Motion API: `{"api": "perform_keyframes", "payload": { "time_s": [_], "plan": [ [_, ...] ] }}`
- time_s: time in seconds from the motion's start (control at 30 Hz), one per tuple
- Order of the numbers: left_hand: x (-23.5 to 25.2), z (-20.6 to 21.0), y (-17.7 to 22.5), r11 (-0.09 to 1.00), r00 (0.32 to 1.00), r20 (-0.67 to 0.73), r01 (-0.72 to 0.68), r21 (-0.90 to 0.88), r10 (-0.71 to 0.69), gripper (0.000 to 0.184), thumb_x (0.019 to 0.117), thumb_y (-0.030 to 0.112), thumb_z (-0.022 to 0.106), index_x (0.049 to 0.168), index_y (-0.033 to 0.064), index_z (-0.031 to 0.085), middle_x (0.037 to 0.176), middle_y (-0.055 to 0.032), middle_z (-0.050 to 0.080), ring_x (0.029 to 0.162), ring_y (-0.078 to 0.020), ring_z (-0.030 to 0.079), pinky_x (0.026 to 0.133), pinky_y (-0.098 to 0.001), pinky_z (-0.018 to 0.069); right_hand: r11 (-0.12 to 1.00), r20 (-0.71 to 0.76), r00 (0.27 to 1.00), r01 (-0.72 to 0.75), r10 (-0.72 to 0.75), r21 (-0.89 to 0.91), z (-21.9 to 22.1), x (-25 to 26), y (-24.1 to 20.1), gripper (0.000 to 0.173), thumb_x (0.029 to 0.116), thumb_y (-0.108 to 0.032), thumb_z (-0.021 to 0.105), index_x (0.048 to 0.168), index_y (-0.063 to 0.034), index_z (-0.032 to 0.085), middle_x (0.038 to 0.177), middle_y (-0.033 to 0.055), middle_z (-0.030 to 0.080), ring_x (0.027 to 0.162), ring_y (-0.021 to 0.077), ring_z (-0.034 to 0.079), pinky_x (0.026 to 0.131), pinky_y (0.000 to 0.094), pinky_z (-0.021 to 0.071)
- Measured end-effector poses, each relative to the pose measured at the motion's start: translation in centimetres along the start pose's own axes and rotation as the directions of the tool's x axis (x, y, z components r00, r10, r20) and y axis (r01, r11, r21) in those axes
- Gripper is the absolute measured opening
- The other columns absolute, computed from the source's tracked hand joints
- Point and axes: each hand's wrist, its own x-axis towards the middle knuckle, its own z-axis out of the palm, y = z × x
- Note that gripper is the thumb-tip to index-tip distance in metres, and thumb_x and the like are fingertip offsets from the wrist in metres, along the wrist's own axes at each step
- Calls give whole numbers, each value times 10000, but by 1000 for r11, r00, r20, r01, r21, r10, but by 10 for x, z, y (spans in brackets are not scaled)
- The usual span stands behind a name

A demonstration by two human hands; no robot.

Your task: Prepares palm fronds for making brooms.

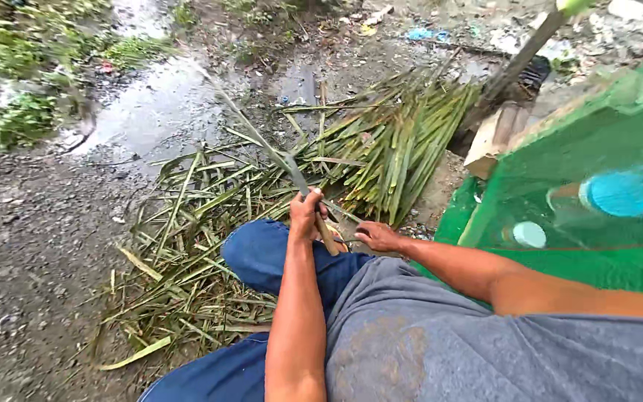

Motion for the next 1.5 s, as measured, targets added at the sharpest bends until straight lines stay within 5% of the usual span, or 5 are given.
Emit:
{"api": "perform_keyframes", "payload": {
  "time_s": [0.17,0.53,0.8,1.27,1.5],
  "plan": [
    [-14,0,14,997,996,-44,-70,41,71,112,1045,118,556,1111,28,570,598,-55,560,485,-132,559,503,-276,528,785,-210,973,205,-98,584,-32,20,-93,497,1114,-282,268,1291,52,589,1151,155,688,971,189,698,866,370,587],
    [-114,-70,116,841,845,-187,-422,340,500,246,985,93,642,1223,46,607,850,-42,666,607,-105,610,589,-271,562,634,-110,811,526,-575,566,-55,51,-278,246,1062,-141,482,1186,-8,649,878,61,698,733,126,656,711,329,576],
    [-190,-158,103,831,767,-338,-444,335,546,519,1055,568,425,1360,170,560,818,35,577,505,-38,470,449,-181,456,633,225,732,343,-643,694,12,77,-372,162,981,29,468,1129,3,529,907,102,686,681,159,656,622,316,570],
    [-178,-199,72,918,807,-439,-357,170,395,527,1052,246,535,1553,133,417,914,-44,686,606,-86,585,520,-222,508,612,172,726,399,-666,683,60,90,-382,166,1017,-37,547,1169,14,591,899,103,685,620,137,642,524,279,552],
    [-180,-206,71,810,740,-382,-373,452,554,545,1014,221,601,1515,58,462,896,0,635,628,-60,565,557,-217,510,525,301,730,91,-613,846,55,86,-388,63,1010,-3,519,996,-35,573,728,58,640,456,70,510,410,194,433]
  ]
}}
